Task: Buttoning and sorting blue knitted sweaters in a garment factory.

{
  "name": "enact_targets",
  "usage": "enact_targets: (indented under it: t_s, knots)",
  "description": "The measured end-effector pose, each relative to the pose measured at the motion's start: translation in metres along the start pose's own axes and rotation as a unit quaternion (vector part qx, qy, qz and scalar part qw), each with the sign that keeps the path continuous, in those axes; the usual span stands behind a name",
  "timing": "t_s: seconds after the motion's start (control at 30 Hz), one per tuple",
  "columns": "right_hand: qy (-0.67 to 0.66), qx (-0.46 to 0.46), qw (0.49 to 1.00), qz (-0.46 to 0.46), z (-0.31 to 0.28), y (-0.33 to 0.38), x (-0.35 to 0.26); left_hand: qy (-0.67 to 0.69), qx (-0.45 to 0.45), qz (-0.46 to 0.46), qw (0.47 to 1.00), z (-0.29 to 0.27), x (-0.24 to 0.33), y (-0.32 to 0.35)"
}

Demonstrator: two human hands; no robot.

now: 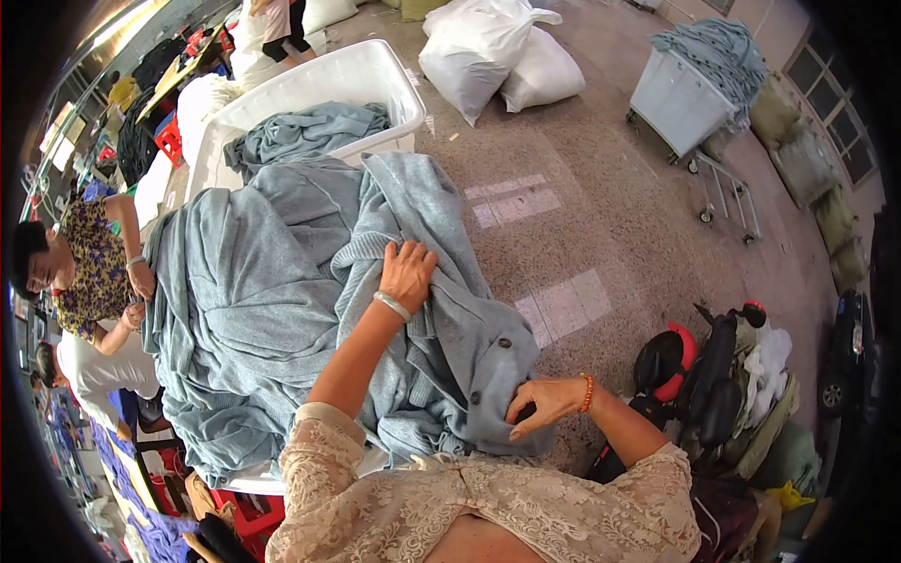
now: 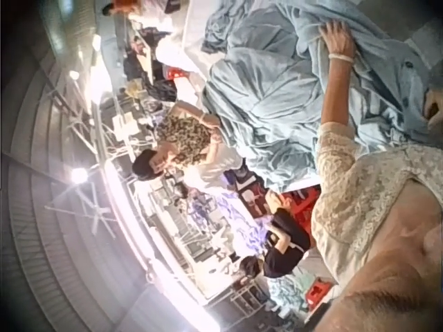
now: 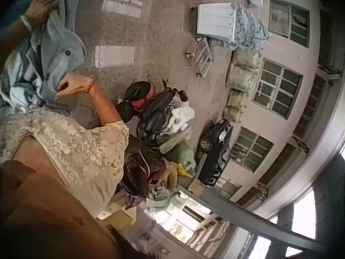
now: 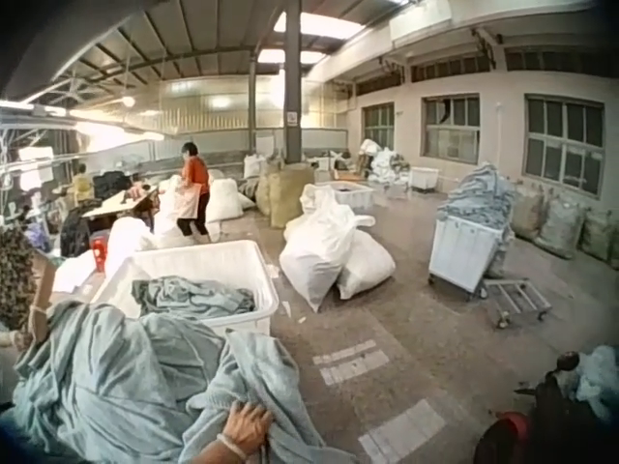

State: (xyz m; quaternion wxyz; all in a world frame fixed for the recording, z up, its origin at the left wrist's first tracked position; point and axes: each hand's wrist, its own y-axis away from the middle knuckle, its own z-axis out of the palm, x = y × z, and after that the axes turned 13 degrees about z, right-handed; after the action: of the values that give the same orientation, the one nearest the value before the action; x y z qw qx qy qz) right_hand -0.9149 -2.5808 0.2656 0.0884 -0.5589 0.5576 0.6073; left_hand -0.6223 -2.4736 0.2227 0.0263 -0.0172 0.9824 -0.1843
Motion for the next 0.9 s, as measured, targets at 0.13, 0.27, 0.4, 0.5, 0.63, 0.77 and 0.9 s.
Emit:
enact_targets:
  t_s: [0.13,0.27,0.4,0.5,0.63,0.77,0.9]
  knots:
    - [-0.004,0.275,0.961,-0.013,-0.004,-0.007,-0.003,0.119,0.124,0.013,0.985,-0.049,0.013,-0.002]
    - [0.063,0.6,0.779,-0.17,-0.045,-0.025,-0.045,0.186,0.158,0.144,0.959,-0.088,0.068,-0.01]
    - [0.051,0.403,0.911,-0.074,-0.035,-0.046,0.0,0.206,0.079,0.19,0.957,-0.093,0.093,-0.019]
    - [-0.023,0.516,0.843,-0.153,-0.039,-0.002,-0.014,0.211,0.05,0.149,0.965,-0.086,0.062,-0.004]
    - [-0.21,0.679,0.676,-0.195,-0.03,0.069,0.002,0.06,-0.004,0.078,0.995,-0.054,0.019,0.002]
    - [0.048,0.604,0.74,-0.292,-0.023,0.129,0.005,0.133,0.18,0.035,0.974,-0.069,0.057,-0.067]
    - [-0.032,0.436,0.8,-0.411,-0.027,0.116,-0.046,0.03,0.081,0.078,0.993,-0.033,0.052,-0.107]
